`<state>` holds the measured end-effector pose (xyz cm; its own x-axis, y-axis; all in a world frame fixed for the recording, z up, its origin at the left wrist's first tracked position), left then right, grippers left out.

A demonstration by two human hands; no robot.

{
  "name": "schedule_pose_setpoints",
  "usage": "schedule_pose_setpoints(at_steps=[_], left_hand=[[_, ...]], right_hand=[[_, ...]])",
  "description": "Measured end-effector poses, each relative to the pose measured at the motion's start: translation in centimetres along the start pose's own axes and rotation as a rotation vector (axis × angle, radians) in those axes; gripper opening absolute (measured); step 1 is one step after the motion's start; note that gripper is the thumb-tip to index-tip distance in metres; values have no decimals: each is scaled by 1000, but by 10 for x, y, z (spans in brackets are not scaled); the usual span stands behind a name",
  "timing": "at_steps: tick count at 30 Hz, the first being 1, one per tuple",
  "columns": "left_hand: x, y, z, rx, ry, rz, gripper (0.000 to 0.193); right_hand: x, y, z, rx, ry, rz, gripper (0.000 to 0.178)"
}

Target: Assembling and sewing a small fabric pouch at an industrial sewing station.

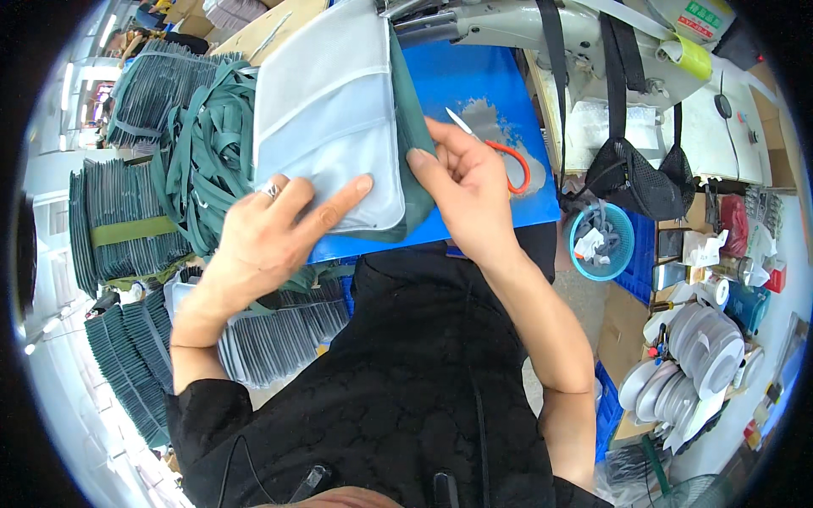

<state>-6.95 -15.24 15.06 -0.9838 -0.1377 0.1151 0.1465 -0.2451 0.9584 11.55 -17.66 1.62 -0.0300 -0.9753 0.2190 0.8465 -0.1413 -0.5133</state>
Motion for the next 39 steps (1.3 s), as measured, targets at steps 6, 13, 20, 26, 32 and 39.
schedule_pose_setpoints(at_steps=[6,13,20,26,32,39], left_hand=[[-15,15,32,-65,-103,40,69],[-38,16,73,-121,-151,49,64],[-57,13,113,-122,-105,94,69],[-70,14,142,-241,-182,41,57],[-82,13,142,-299,-167,55,46],[-85,8,125,-263,-82,-27,42]], right_hand=[[-5,-11,8,-41,61,-31,42],[-42,-10,13,-21,57,49,43],[-86,-9,20,-35,74,6,39],[-113,-12,30,19,100,-1,27],[-118,-17,27,-72,126,-46,18],[-120,-16,24,-26,182,-42,23]])
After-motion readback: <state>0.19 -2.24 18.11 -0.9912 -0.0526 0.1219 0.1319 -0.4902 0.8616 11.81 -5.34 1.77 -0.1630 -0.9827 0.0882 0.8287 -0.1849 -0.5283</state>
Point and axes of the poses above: each hand's wrist, its own x-axis away from the middle knuckle, its own y-axis out of the back of the hand, z = x × y, the point moved 4 cm from there along -x, towards the middle knuckle, and after that the axes turned 13 degrees about -y, right-handed, at the moved point
